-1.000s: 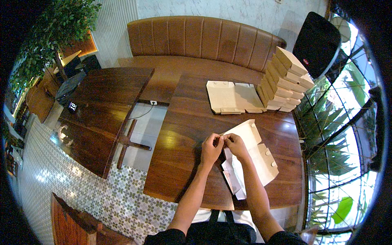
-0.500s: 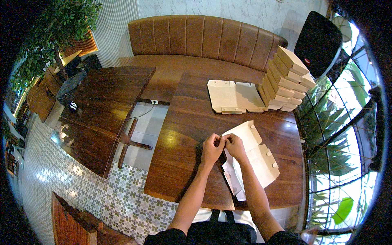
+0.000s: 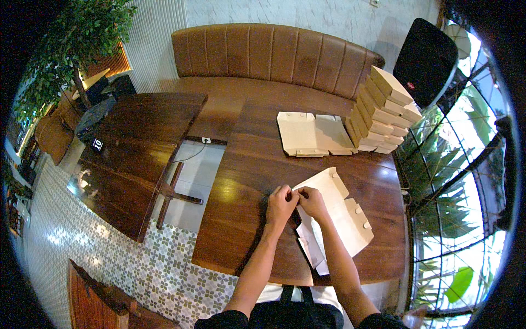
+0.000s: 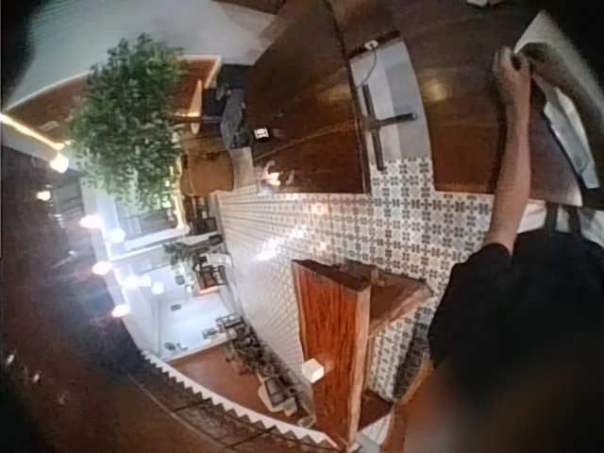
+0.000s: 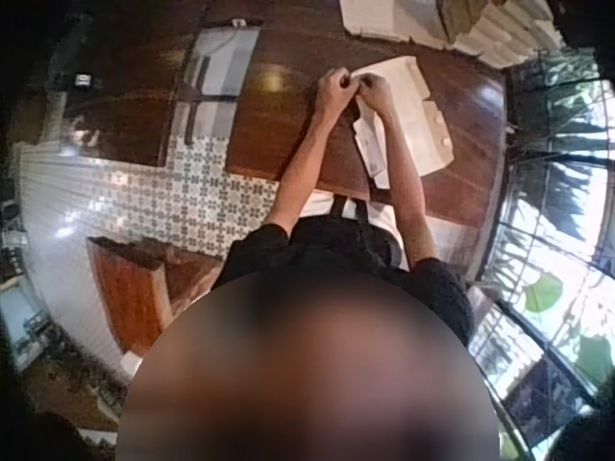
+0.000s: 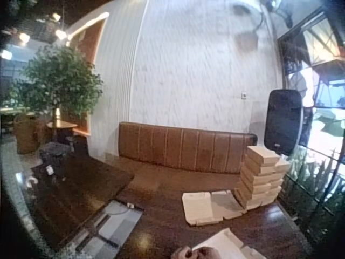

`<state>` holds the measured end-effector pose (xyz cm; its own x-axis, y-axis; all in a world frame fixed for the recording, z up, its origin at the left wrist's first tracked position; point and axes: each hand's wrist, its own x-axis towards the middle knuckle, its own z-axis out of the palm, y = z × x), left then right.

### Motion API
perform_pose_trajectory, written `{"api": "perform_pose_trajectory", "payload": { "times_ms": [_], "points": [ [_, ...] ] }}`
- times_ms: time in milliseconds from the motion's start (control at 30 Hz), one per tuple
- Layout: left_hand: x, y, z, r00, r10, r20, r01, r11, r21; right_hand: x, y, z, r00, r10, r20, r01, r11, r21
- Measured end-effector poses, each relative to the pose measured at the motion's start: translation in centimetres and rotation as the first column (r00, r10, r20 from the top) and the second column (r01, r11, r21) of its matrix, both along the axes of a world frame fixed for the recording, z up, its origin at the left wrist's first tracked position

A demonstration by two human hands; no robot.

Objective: The person assembles flat cardboard boxes by folding the sides and inserting tabs into slots to form rectangular containers. The person then stacks the completed boxes on a wooden table.

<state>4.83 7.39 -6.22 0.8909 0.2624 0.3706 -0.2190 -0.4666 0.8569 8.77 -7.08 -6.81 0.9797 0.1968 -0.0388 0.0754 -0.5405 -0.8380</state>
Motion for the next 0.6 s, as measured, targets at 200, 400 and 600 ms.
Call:
{"api": "perform_pose_trajectory", "payload": {
  "times_ms": [200,400,600],
  "points": [
    [-0.1,0.5,-0.1,1.000,0.009,-0.016,-0.008,0.997,0.078,0.0,-0.2,0.8,0.995,0.103,-0.015,-0.103,0.995,0.008],
    [0.3,1.1,-1.3,0.991,0.054,-0.119,-0.049,0.998,0.047,-1.3,0.0,2.1,0.985,0.170,-0.013,-0.169,0.984,0.046],
    [0.0,1.1,-1.2,0.987,0.085,-0.138,-0.072,0.993,0.094,-1.9,0.6,3.2,0.982,0.177,0.067,-0.171,0.981,-0.087]
  ]
}}
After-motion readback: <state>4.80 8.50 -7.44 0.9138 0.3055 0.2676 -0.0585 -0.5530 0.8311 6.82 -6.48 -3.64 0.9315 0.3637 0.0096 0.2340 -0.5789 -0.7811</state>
